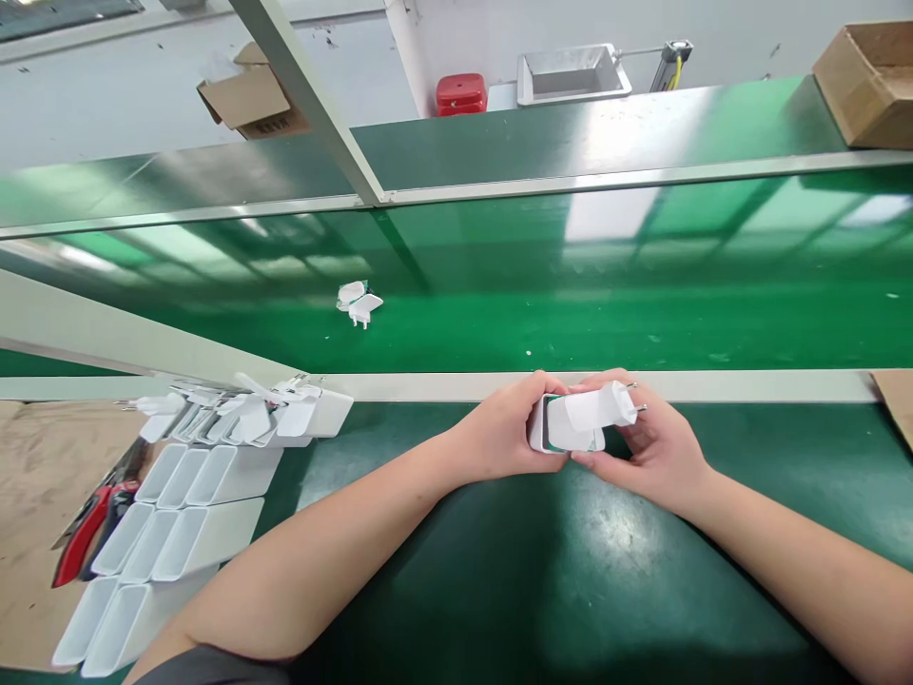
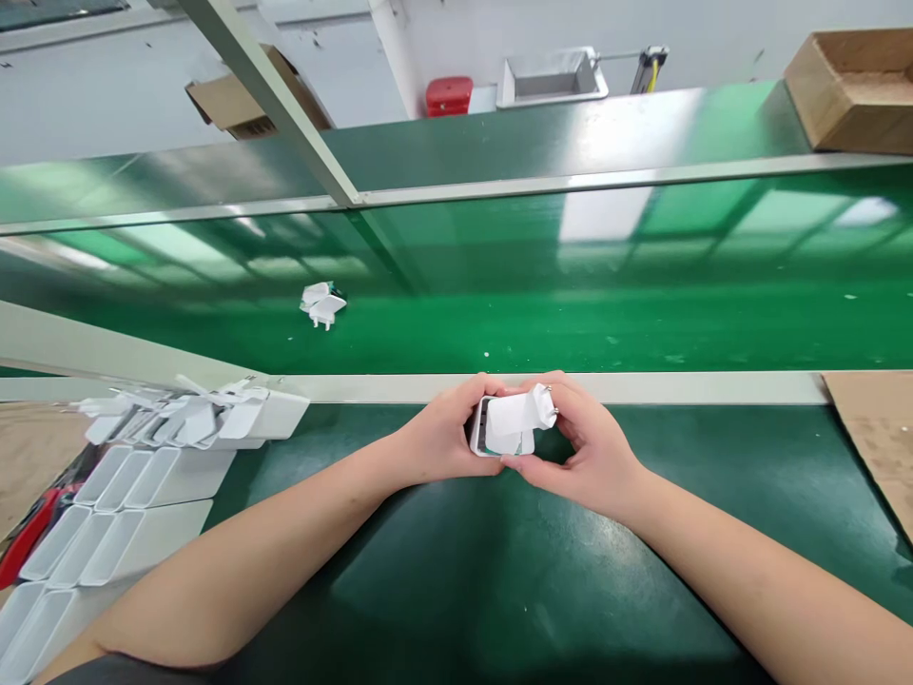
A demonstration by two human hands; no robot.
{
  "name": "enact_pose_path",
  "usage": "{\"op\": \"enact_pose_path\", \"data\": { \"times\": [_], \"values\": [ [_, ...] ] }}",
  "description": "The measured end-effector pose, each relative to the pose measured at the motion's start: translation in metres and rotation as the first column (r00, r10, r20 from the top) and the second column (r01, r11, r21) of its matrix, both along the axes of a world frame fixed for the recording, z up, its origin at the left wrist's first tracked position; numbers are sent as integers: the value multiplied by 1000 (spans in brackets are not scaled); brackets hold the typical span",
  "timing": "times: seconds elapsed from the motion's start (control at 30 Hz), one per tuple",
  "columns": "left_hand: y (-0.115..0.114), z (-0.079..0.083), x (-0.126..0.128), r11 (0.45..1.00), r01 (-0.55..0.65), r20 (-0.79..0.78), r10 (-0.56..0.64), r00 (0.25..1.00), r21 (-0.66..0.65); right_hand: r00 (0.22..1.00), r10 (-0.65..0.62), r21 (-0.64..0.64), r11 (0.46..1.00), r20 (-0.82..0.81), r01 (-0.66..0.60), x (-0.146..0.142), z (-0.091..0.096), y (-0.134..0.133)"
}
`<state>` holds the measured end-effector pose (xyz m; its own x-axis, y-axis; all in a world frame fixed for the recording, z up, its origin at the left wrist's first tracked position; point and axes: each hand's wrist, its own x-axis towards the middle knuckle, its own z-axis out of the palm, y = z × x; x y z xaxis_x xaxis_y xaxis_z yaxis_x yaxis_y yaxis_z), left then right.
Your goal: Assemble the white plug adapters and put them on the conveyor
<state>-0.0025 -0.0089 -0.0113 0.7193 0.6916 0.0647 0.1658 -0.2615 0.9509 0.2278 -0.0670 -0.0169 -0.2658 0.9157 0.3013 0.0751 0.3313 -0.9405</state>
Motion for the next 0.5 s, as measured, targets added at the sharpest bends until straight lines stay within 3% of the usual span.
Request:
{"op": "enact_pose_path", "data": {
  "times": [0.23, 0.5],
  "values": [
    [-2, 3, 0, 999, -50, -15, 49, 999, -13, 998, 20, -58, 998, -66, -24, 1, -2, 1],
    [-2, 3, 1, 998, -58, -41, 59, 997, 10, 1000, 3, 32, 999, 0, -3, 0, -3, 0]
  ]
}}
